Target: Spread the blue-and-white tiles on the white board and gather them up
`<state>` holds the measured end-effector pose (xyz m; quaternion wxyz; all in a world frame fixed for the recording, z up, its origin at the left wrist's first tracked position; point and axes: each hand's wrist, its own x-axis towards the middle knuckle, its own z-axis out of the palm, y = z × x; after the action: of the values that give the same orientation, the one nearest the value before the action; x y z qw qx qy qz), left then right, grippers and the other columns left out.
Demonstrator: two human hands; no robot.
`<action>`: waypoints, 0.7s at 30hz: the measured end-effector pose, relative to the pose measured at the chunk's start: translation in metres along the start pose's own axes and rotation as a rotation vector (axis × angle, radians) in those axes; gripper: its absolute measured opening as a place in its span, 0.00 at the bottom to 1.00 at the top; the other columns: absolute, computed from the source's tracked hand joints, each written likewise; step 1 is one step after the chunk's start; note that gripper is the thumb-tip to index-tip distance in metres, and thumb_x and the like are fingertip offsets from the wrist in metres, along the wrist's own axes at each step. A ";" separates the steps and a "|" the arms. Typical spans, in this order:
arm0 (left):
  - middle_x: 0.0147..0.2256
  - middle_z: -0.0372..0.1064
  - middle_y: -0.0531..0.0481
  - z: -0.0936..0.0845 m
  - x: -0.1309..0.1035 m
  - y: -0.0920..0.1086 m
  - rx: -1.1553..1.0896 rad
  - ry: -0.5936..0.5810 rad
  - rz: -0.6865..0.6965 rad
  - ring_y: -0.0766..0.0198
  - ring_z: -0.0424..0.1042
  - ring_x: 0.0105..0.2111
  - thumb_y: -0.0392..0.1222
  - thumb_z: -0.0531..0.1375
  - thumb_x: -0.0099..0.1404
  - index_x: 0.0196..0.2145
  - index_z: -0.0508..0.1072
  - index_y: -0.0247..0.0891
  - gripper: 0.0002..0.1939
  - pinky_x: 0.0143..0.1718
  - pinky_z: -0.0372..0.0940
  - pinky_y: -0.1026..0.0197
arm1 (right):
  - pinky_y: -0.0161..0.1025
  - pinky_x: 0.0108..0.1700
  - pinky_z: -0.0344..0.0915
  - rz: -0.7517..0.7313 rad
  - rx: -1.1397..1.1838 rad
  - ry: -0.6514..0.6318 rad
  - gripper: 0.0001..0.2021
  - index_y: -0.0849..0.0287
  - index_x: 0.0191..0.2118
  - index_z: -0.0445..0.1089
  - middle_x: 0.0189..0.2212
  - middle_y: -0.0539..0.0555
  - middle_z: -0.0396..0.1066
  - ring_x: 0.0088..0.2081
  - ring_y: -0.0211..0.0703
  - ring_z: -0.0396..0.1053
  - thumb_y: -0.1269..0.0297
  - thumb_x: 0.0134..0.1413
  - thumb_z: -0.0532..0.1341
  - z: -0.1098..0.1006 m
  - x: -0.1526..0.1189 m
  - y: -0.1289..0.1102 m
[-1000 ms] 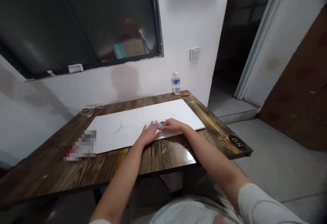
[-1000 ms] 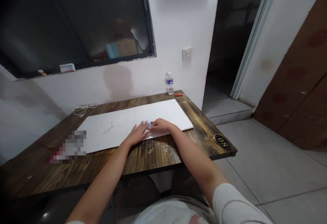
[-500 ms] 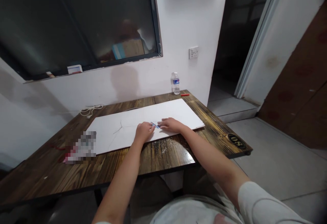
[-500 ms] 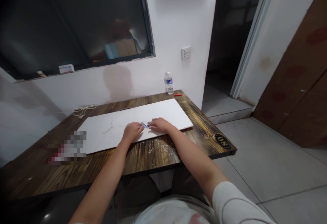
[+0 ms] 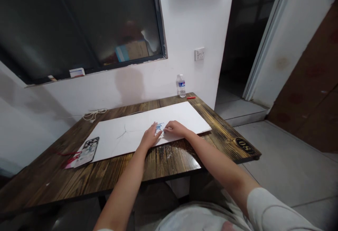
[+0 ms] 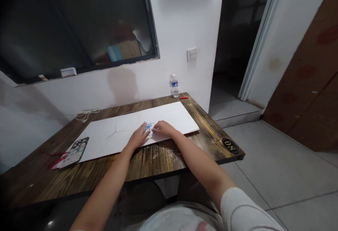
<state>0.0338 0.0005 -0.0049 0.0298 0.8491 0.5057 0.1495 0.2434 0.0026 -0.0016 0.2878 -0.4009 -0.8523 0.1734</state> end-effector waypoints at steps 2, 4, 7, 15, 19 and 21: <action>0.63 0.54 0.45 -0.004 -0.001 0.001 -0.022 0.030 0.096 0.58 0.55 0.62 0.50 0.50 0.68 0.60 0.62 0.41 0.25 0.61 0.52 0.54 | 0.38 0.47 0.62 -0.006 -0.054 0.087 0.13 0.61 0.40 0.77 0.37 0.58 0.77 0.42 0.45 0.70 0.63 0.61 0.56 0.004 0.002 0.003; 0.59 0.62 0.49 -0.008 -0.001 0.002 -0.020 -0.041 0.231 0.59 0.58 0.61 0.49 0.49 0.68 0.53 0.70 0.44 0.20 0.60 0.53 0.55 | 0.40 0.50 0.61 -0.017 -0.089 0.105 0.13 0.61 0.45 0.74 0.43 0.59 0.75 0.47 0.46 0.69 0.65 0.60 0.56 0.006 0.002 0.006; 0.54 0.69 0.53 -0.009 -0.002 0.006 0.023 -0.113 0.250 0.61 0.62 0.58 0.51 0.48 0.69 0.48 0.74 0.47 0.19 0.57 0.57 0.58 | 0.44 0.54 0.58 -0.039 -0.140 -0.012 0.15 0.57 0.51 0.71 0.53 0.58 0.69 0.55 0.49 0.64 0.65 0.59 0.58 0.007 0.000 0.010; 0.50 0.72 0.45 -0.008 -0.004 0.006 0.173 -0.019 -0.158 0.54 0.69 0.51 0.53 0.44 0.70 0.44 0.77 0.44 0.23 0.49 0.62 0.55 | 0.41 0.54 0.59 -0.013 -0.007 -0.099 0.11 0.51 0.41 0.78 0.46 0.52 0.75 0.53 0.48 0.67 0.59 0.58 0.58 -0.006 -0.005 0.007; 0.61 0.58 0.44 -0.003 -0.002 -0.001 0.123 -0.088 -0.092 0.52 0.55 0.62 0.55 0.44 0.70 0.55 0.69 0.44 0.25 0.57 0.54 0.51 | 0.39 0.57 0.57 -0.140 0.147 -0.199 0.12 0.49 0.43 0.77 0.46 0.49 0.75 0.60 0.47 0.59 0.57 0.57 0.58 0.001 -0.004 0.002; 0.65 0.49 0.43 0.001 0.000 -0.003 0.107 -0.136 -0.049 0.51 0.47 0.65 0.57 0.44 0.69 0.61 0.61 0.44 0.28 0.60 0.48 0.46 | 0.38 0.55 0.59 -0.189 0.160 -0.213 0.13 0.50 0.44 0.76 0.46 0.49 0.75 0.58 0.46 0.62 0.57 0.59 0.57 0.004 -0.003 0.000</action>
<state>0.0309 0.0019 -0.0063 0.0224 0.8450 0.5304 0.0636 0.2422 -0.0005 -0.0060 0.2419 -0.2743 -0.8953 0.2544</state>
